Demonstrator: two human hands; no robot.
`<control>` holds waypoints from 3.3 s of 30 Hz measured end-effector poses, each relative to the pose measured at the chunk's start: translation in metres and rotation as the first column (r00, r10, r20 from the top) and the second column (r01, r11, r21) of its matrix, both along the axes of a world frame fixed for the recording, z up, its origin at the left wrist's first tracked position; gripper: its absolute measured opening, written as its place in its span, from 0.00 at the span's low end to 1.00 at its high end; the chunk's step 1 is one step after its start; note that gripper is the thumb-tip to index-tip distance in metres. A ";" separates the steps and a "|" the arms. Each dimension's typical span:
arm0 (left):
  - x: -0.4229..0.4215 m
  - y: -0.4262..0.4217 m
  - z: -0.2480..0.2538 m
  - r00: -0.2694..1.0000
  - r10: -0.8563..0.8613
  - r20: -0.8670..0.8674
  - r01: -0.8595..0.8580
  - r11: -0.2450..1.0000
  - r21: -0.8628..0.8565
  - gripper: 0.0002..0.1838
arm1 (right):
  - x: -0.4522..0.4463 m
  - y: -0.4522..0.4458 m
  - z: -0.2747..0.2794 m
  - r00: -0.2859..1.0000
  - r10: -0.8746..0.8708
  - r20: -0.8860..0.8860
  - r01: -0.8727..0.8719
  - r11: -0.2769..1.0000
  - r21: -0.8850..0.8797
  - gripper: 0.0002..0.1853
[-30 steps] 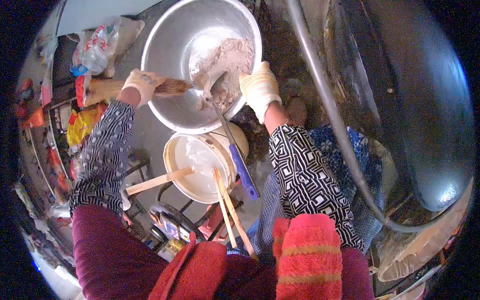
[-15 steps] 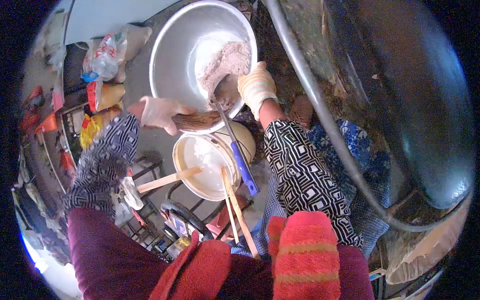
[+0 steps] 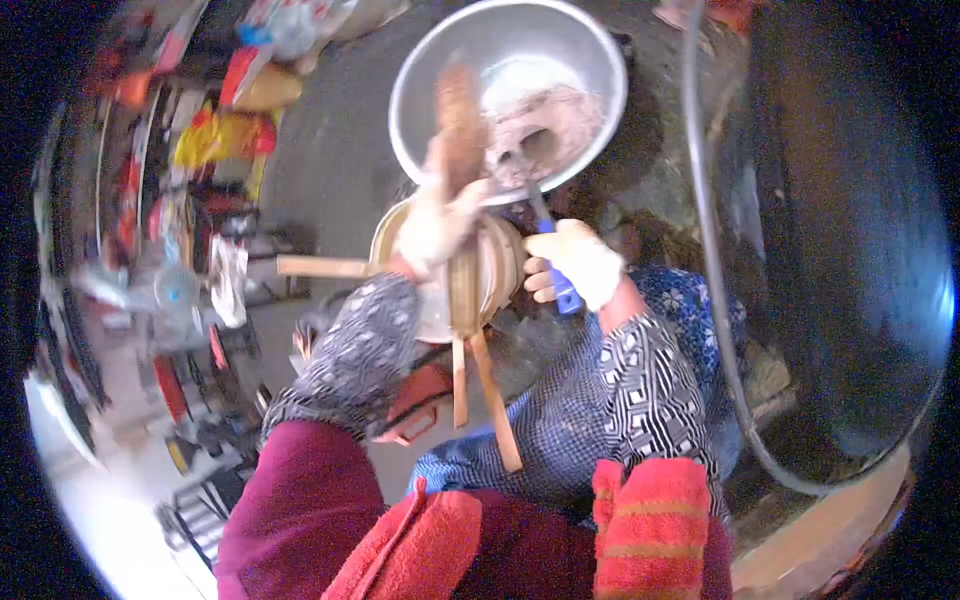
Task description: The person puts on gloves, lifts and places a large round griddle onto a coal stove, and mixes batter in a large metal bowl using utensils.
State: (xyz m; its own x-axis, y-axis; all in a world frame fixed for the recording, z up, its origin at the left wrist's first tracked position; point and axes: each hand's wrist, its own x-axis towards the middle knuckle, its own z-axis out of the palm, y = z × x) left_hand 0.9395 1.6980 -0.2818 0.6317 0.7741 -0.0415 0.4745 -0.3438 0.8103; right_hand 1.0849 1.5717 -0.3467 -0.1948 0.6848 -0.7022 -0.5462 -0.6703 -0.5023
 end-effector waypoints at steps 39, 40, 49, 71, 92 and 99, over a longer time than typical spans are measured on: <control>-0.117 -0.004 -0.016 0.756 0.479 -0.447 -0.542 0.840 -0.016 0.39 | -0.111 -0.081 0.095 0.027 -0.419 0.907 -0.519 0.770 0.371 0.15; -0.127 0.000 -0.026 0.741 0.477 -0.473 -0.549 0.836 -0.018 0.39 | -0.126 -0.092 0.101 0.129 -0.336 0.933 -0.608 0.716 0.342 0.16; -0.126 -0.008 -0.013 0.682 0.694 -0.230 -0.664 0.720 0.204 0.36 | -0.194 -0.087 0.133 -0.279 0.172 0.945 -0.875 0.360 -0.324 0.33; 0.013 -0.094 0.097 0.906 -0.424 0.018 0.315 0.701 0.640 0.27 | -0.047 -0.433 0.288 0.573 -0.817 -0.064 0.574 0.345 0.743 0.16; 0.154 -0.382 0.082 0.533 -0.606 -0.591 0.843 0.325 0.428 0.14 | -0.027 -0.498 0.229 0.249 -0.955 0.162 0.618 0.285 0.732 0.18; 0.092 -0.317 0.145 0.639 -0.767 -0.052 0.677 0.528 0.513 0.22 | -0.015 -0.423 0.214 0.047 -0.911 0.409 0.604 0.352 0.715 0.25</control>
State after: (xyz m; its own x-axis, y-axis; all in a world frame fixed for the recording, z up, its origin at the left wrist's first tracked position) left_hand 1.0318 1.3806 -0.1367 0.9426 -0.0607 0.3282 -0.2259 -0.8400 0.4933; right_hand 1.0702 1.1491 -0.1326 0.9632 0.2684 0.0118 -0.0309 0.1542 -0.9876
